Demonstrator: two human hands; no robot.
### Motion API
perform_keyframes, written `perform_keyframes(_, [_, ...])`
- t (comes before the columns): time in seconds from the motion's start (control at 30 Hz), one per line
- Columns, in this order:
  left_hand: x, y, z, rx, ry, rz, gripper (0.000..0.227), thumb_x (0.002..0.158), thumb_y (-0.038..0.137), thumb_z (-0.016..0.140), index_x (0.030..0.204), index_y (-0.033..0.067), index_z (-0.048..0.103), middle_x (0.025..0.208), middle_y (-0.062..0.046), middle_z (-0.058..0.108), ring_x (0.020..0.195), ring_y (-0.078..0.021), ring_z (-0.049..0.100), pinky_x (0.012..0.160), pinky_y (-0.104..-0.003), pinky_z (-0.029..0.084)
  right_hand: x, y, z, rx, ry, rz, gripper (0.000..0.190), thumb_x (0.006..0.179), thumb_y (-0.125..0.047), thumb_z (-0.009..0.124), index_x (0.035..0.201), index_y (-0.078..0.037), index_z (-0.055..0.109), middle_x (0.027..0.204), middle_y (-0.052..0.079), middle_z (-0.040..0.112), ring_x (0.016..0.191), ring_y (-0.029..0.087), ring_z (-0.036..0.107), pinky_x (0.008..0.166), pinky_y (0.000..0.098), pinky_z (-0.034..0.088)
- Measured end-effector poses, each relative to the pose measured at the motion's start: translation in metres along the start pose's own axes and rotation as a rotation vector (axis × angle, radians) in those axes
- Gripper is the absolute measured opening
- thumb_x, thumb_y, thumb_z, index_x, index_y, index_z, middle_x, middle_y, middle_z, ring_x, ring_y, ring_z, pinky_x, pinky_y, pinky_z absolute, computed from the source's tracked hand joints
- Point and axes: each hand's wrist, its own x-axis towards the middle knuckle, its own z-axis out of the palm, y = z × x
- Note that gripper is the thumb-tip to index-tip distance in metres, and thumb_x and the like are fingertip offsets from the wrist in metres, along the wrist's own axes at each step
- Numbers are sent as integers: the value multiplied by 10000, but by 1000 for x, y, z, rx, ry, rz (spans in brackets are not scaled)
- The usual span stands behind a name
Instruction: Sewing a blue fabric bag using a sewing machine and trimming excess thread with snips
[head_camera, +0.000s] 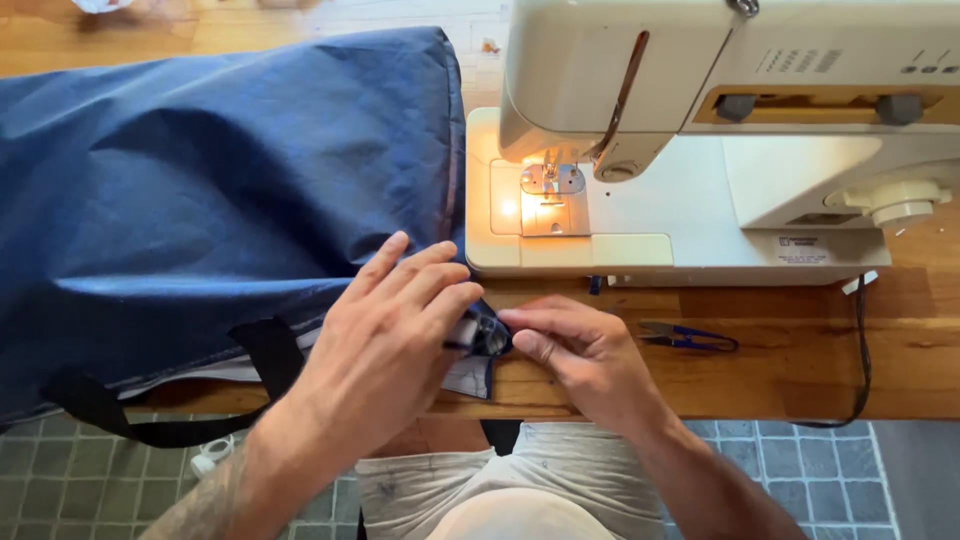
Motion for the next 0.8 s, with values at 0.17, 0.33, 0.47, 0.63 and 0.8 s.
perform_keyframes(0.17, [1, -21, 10, -237, 52, 8, 355, 943, 24, 679, 1282, 106, 745, 1280, -109, 837, 1416, -336, 720, 1374, -608, 379, -1, -4, 16, -41, 107, -23, 256, 983, -113, 906, 1232, -54, 921, 1167, 102, 854, 1063, 189, 814, 922, 254, 647])
perform_keyframes(0.33, [19, -37, -6, -582, -130, -57, 191, 1011, 37, 765, 1187, 101, 802, 1047, -33, 872, 992, -262, 726, 904, -405, 577, 1, -17, 26, -134, 171, -79, 94, 961, -58, 921, 1055, -44, 918, 998, 76, 852, 853, 140, 764, 706, 236, 582])
perform_keyframes(0.47, [24, -39, -4, -717, -176, -260, 175, 967, 51, 803, 1102, 142, 740, 941, 10, 926, 860, -93, 880, 808, -277, 625, 3, -14, 20, -9, 88, 81, 195, 956, -111, 956, 1143, -73, 910, 990, -5, 807, 714, 61, 516, 624, 219, 425])
perform_keyframes(0.63, [20, -43, 3, -678, -221, -292, 328, 840, 38, 705, 1128, 140, 585, 1002, -30, 955, 895, -158, 857, 826, -308, 565, 29, -42, 20, -190, 64, -166, 186, 1008, -80, 903, 1194, -81, 917, 1048, 50, 893, 897, 126, 779, 826, 259, 616])
perform_keyframes(0.8, [-1, -30, 13, -539, 17, -64, 296, 866, 28, 767, 1130, 129, 679, 1033, -10, 795, 989, -225, 814, 1126, -469, 488, 7, -90, 6, -469, 151, -339, 24, 1053, -83, 860, 1037, -66, 865, 963, 43, 849, 832, 173, 755, 794, 319, 577])
